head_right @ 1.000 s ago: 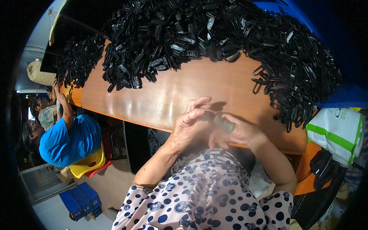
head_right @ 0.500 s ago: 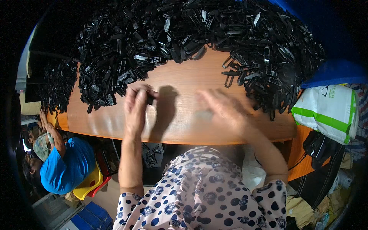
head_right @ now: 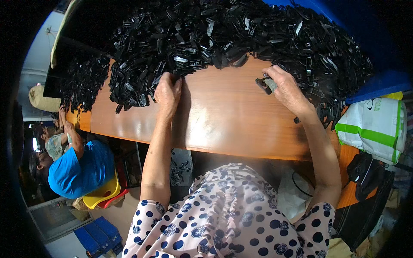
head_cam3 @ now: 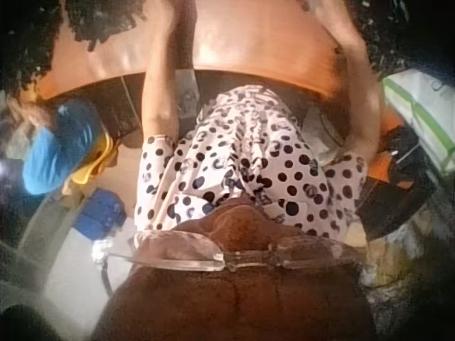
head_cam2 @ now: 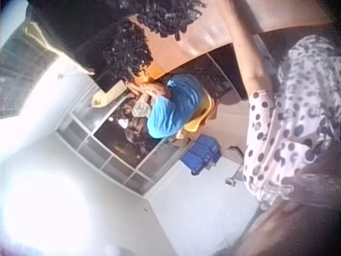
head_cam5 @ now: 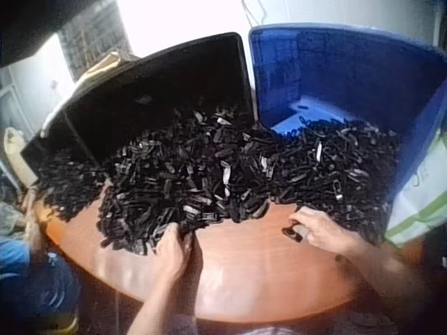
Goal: The person assembles small black plastic components by hand at a workshop table.
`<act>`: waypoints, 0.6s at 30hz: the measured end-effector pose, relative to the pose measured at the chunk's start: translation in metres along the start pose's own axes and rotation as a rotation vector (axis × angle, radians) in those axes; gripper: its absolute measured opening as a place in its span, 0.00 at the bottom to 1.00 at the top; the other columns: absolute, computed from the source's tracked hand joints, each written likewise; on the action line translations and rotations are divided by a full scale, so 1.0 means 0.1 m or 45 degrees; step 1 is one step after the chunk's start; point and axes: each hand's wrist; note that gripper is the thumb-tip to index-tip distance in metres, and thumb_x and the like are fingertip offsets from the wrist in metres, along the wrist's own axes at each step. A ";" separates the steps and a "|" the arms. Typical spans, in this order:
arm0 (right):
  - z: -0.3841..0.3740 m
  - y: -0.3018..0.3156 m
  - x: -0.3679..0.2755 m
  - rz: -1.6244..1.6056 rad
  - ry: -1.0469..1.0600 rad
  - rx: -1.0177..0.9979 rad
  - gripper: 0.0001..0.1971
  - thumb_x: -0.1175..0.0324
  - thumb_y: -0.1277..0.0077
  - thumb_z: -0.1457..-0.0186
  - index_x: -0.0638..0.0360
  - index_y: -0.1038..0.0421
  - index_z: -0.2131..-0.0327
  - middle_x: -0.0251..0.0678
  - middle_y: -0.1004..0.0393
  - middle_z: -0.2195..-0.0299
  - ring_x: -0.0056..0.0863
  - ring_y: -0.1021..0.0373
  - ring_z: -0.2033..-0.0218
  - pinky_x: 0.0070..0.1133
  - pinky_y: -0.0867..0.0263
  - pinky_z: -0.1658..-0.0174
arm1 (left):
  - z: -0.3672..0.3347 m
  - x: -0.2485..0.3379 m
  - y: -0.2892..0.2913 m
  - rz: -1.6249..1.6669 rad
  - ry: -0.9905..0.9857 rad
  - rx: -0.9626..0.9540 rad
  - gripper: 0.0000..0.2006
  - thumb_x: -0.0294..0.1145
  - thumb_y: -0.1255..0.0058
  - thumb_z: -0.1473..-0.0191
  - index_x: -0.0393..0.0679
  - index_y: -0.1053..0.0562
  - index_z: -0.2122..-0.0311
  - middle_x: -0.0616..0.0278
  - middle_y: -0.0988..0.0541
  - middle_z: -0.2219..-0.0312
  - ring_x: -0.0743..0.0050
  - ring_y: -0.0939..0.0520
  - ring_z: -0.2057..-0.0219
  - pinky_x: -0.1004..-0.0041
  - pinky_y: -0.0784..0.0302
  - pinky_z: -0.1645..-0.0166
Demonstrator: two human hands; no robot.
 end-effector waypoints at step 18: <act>0.10 -0.63 -0.57 -0.019 0.208 -0.294 0.13 0.74 0.51 0.53 0.60 0.32 0.61 0.43 0.33 0.71 0.40 0.37 0.61 0.32 0.39 0.57 | 1.24 0.58 0.29 1.846 0.413 -0.489 0.17 0.27 0.43 0.50 0.40 0.31 0.54 0.67 0.25 0.70 0.82 0.24 0.72 0.84 0.31 0.69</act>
Point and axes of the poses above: each hand's wrist, its own z-axis away from the middle knuckle, its own y-axis out of the back of the hand, x = y × z
